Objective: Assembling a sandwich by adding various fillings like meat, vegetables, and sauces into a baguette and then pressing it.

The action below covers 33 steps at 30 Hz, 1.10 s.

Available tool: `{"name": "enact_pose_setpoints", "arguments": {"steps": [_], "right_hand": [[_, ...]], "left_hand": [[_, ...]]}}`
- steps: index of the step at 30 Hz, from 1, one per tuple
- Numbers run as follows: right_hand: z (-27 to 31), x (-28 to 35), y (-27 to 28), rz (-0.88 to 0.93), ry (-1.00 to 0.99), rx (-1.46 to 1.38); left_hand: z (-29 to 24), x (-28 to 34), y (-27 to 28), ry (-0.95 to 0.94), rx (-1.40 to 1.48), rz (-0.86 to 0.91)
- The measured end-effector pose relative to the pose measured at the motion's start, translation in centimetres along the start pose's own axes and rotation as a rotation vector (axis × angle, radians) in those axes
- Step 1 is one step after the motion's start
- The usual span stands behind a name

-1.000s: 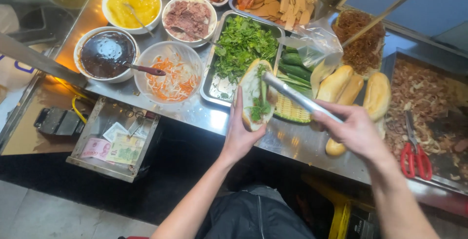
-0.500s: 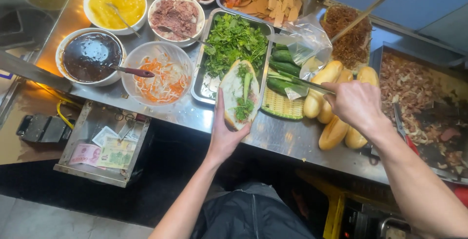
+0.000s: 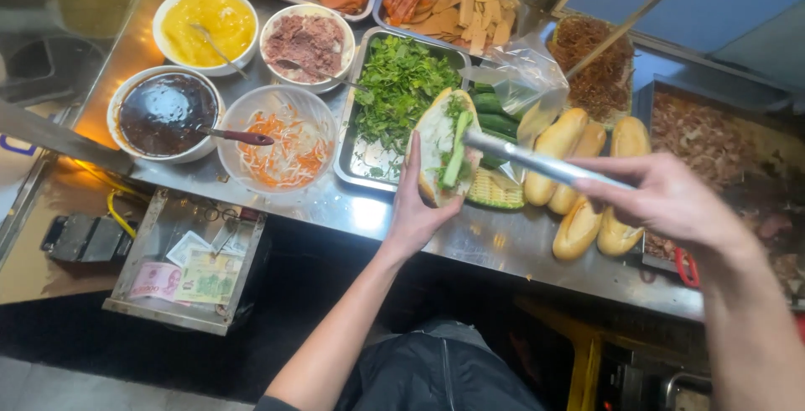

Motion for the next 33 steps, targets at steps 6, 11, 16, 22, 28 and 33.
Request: {"name": "enact_pose_setpoints", "arguments": {"steps": [6, 11, 16, 22, 28, 33], "right_hand": [[-0.2, 3.4, -2.7, -0.269, 0.018, 0.163], [-5.7, 1.9, -2.1, -0.391, 0.154, 0.261], [-12.8, 0.2, 4.1, -0.477, 0.067, 0.224], [-15.0, -5.8, 10.0, -0.469, 0.101, 0.208], [-7.6, -9.7, 5.7, -0.308, 0.183, 0.192], [-4.0, -18.6, 2.5, -0.359, 0.242, 0.392]], "left_hand": [[-3.2, 0.4, -1.8, 0.111, 0.046, 0.073], [-6.3, -0.7, -4.3, 0.203, 0.060, 0.118], [-6.2, -1.8, -7.3, 0.187, 0.033, 0.079], [-5.7, -2.1, -8.4, 0.247, 0.156, -0.181], [-6.2, -0.6, -6.6, 0.230, 0.104, -0.376], [-7.2, -0.4, -6.6, 0.219, 0.041, -0.453]]}}
Point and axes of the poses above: each hand's wrist, its own x-axis away from the middle knuckle, its own y-axis out of the back of the hand, z = x × y, the point moved 1 cm from there along -x, towards the middle knuckle
